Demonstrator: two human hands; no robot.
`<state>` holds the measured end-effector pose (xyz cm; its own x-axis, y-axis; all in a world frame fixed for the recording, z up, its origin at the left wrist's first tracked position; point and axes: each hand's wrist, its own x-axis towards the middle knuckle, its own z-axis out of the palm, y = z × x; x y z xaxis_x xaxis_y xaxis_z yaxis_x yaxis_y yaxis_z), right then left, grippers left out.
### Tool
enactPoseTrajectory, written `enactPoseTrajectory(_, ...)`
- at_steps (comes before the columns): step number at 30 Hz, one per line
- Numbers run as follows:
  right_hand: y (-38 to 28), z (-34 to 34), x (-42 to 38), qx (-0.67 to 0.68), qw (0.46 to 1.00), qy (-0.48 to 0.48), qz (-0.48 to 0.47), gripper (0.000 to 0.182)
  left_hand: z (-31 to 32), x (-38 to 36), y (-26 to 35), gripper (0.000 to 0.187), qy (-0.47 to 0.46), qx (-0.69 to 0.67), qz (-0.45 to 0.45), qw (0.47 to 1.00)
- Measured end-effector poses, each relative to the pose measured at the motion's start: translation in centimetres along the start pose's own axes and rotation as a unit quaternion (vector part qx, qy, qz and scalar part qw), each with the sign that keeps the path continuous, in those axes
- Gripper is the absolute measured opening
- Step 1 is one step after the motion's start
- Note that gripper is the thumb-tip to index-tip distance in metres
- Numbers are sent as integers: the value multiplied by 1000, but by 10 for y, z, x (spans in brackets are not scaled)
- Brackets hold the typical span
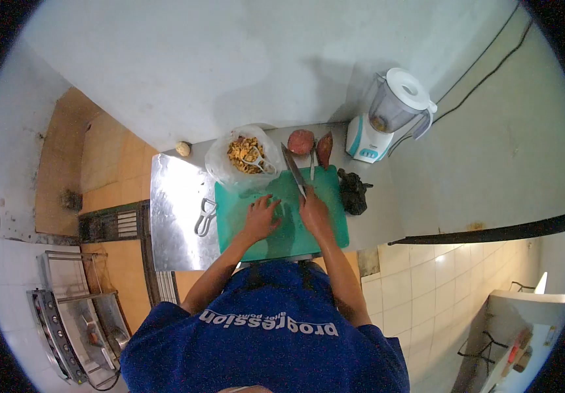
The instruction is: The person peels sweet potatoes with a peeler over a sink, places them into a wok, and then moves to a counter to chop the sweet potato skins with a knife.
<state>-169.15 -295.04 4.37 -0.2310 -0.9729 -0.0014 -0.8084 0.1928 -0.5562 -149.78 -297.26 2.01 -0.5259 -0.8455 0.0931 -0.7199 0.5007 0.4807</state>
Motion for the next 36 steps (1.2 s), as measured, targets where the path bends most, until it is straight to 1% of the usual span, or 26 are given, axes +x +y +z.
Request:
enactPoseTrajectory(1, 6, 10, 6, -26, 999, 13, -28, 38, 7, 1, 0, 47, 1, 1, -2, 1000)
enactPoseTrajectory(3, 7, 11, 0, -27, 999, 21, -38, 36, 12, 4, -1, 57, -60, 41, 33, 997)
enactPoseTrajectory(4, 9, 10, -6, -29, 998, 30, -46, 33, 10, 5, -3, 57, -56, 43, 30, 997)
enactPoseTrajectory(6, 33, 14, -36, 7, 995, 46, -86, 33, 3, 1, 0, 61, -105, 66, 14, 992)
enactPoseTrajectory(8, 45, -7, -77, 12, 999, -26, -26, 31, 3, -6, -1, 61, -85, 63, 9, 994)
enactPoseTrajectory(9, 52, -19, -91, 11, 999, -28, -27, 31, 4, -10, 0, 60, -68, 59, 5, 996)
enactPoseTrajectory(11, 62, -39, -108, 139, 982, -106, 66, 30, 4, -15, 1, 59, -69, 58, -15, 996)
enactPoseTrajectory(12, 53, -49, -106, 141, 982, -107, 66, 30, 4, -17, 1, 58, -73, 60, -31, 995)
enactPoseTrajectory(13, 43, -56, -97, 306, 923, -155, 174, 33, 4, -16, 0, 58, -74, 63, -30, 995)
enactPoseTrajectory(14, 34, -60, -85, 457, 824, -195, 273, 36, 7, -13, -1, 59, -89, 52, -34, 994)
enactPoseTrajectory(15, 33, -48, -67, 458, 825, -193, 271, 36, 9, -8, -1, 60, -101, 39, -38, 993)
enactPoseTrajectory(16, 38, -25, -45, 578, 727, -206, 306, 37, 10, -5, 1, 60, -99, 40, -37, 994)
enactPoseTrajectory(17, 41, -5, -28, 683, 611, -217, 335, 37, 11, -3, 4, 62, -64, 57, -22, 996)
enactPoseTrajectory(18, 41, 7, -13, 682, 611, -221, 336, 37, 13, -3, 5, 64, -30, 75, -10, 997)
enactPoseTrajectory(19, 39, 18, -1, 693, 596, -217, 343, 39, 14, -1, 4, 64, -31, 76, -15, 996)
enactPoseTrajectory(21, 40, 23, -4, 704, 576, -219, 354, 40, 14, 2, -4, 70, -102, 104, -22, 989)
enactPoseTrajectory(23, 58, 4, -26, 632, 677, -227, 301, 47, 16, 2, -8, 71, -107, 108, -28, 988)
enactPoseTrajectory(24, 64, -3, -42, 631, 676, -228, 305, 47, 18, 0, -6, 73, -114, 107, -29, 987)
enactPoseTrajectory(25, 72, -11, -60, 398, 883, -154, 195, 43, 17, -2, -2, 73, -117, 104, -31, 987)
enactPoseTrajectory(26, 76, -21, -71, 118, 989, -64, 60, 41, 12, -3, 4, 74, -117, 96, -40, 988)
enactPoseTrajectory(28, 60, -58, -75, 83, 990, -94, 59, 40, 13, -5, 10, 75, -119, 89, -47, 988)
enactPoseTrajectory(30, 53, -60, -64, 50, 990, -121, 57, 40, 21, -6, 12, 79, -100, 86, -65, 989)
enactPoseTrajectory(32, 48, -35, -39, 28, 998, -7, -56, 47, 24, -6, 19, 80, -105, 90, -78, 987)
enactPoseTrajectory(33, 44, -26, -24, 31, 998, -11, -59, 47, 24, -5, 22, 81, -108, 93, -92, 985)
enactPoseTrajectory(35, 36, -12, -3, -96, 987, -125, -38, 51, 28, -8, 29, 82, -108, 115, -107, 982)
enactPoseTrajectory(36, 35, -11, -5, -93, 986, -130, -42, 51, 30, -7, 31, 83, -105, 137, -114, 978)
